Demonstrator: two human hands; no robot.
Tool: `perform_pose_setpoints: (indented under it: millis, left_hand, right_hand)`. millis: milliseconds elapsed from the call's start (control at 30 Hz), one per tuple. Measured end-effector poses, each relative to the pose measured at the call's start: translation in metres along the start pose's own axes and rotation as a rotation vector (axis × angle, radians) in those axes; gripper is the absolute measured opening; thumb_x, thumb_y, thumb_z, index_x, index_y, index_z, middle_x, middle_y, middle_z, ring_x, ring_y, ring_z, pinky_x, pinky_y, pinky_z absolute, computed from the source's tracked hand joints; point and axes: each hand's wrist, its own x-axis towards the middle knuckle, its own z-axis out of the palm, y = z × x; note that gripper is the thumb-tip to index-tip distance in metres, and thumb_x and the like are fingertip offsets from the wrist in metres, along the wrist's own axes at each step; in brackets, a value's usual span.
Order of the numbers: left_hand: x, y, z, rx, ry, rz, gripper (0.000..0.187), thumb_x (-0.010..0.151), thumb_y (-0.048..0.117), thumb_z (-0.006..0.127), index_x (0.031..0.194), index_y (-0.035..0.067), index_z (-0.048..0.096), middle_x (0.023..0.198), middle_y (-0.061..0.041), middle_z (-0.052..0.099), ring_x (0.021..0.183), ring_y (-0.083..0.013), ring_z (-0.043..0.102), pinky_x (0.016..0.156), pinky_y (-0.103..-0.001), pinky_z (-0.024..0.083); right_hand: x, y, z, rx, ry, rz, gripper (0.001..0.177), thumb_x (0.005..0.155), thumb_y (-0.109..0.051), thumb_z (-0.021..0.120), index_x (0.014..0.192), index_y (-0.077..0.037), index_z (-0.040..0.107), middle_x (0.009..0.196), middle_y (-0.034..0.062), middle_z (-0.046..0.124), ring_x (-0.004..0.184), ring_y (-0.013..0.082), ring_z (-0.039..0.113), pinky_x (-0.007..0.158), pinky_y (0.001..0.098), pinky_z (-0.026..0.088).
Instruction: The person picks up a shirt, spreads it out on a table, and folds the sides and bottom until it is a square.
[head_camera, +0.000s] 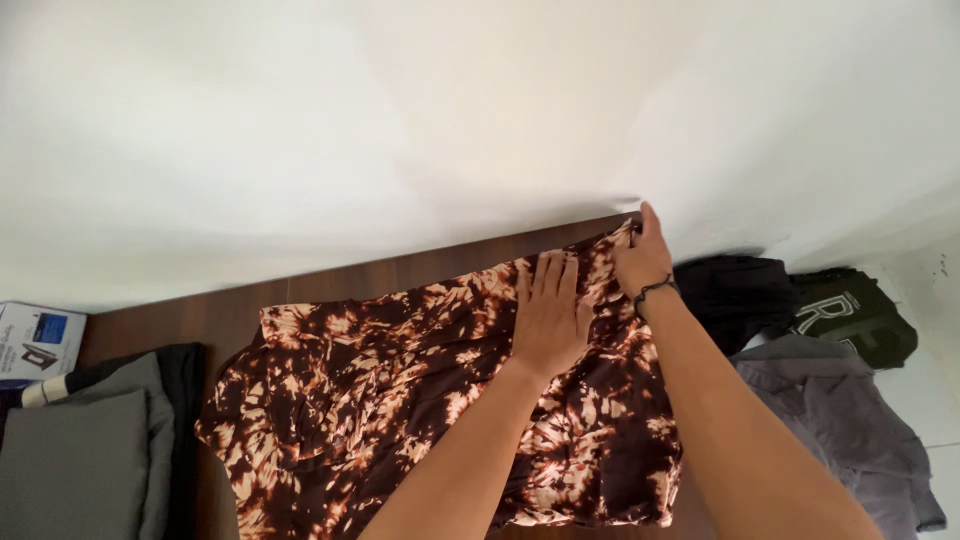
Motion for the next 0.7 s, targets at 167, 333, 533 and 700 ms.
perform_pose_setpoints:
  millis: [167, 333, 533, 700]
  left_hand:
    - [0.007, -0.006, -0.010, 0.036, -0.221, -0.140, 0.072, 0.104, 0.056, 0.021, 0.161, 0.012, 0.021, 0.170, -0.013, 0.011, 0.157, -0.0317, 0.004, 0.125, -0.054, -0.002]
    - [0.010, -0.016, -0.012, 0.058, -0.191, -0.154, 0.073, 0.103, 0.056, 0.023, 0.162, 0.012, 0.021, 0.170, -0.012, 0.011, 0.157, -0.0318, 0.003, 0.124, -0.055, -0.002]
    - [0.006, -0.040, -0.011, 0.213, -0.201, -0.050, 0.072, 0.104, 0.056, 0.020, 0.161, 0.013, 0.021, 0.169, -0.013, 0.011, 0.157, -0.0305, 0.003, 0.125, -0.054, -0.002]
    - [-0.017, -0.073, -0.030, 0.047, 0.175, 0.108, 0.060, 0.115, 0.038, 0.019, 0.161, 0.001, 0.031, 0.175, -0.016, 0.019, 0.163, -0.0303, 0.010, 0.134, -0.051, 0.009]
  right_hand:
    - [-0.004, -0.004, -0.002, -0.082, 0.071, -0.086, 0.073, 0.099, -0.006, 0.052, 0.163, -0.021, 0.022, 0.139, 0.0230, 0.058, 0.095, 0.0324, 0.070, 0.077, 0.0451, 0.057]
    - [-0.012, 0.006, 0.003, -0.277, 0.171, -0.183, 0.068, 0.103, -0.015, 0.053, 0.165, -0.016, 0.025, 0.124, 0.0264, 0.067, 0.105, 0.0413, 0.068, 0.088, 0.0521, 0.055]
    - [-0.011, 0.016, 0.001, -0.384, 0.287, -0.400, 0.060, 0.101, -0.019, 0.056, 0.155, -0.007, 0.035, 0.129, 0.0310, 0.062, 0.104, 0.0518, 0.063, 0.083, 0.0597, 0.052]
    - [-0.031, -0.009, -0.009, -0.487, 0.232, -0.207, 0.052, 0.103, -0.018, 0.054, 0.152, -0.009, 0.041, 0.131, 0.0291, 0.056, 0.101, 0.0527, 0.063, 0.083, 0.0613, 0.051]
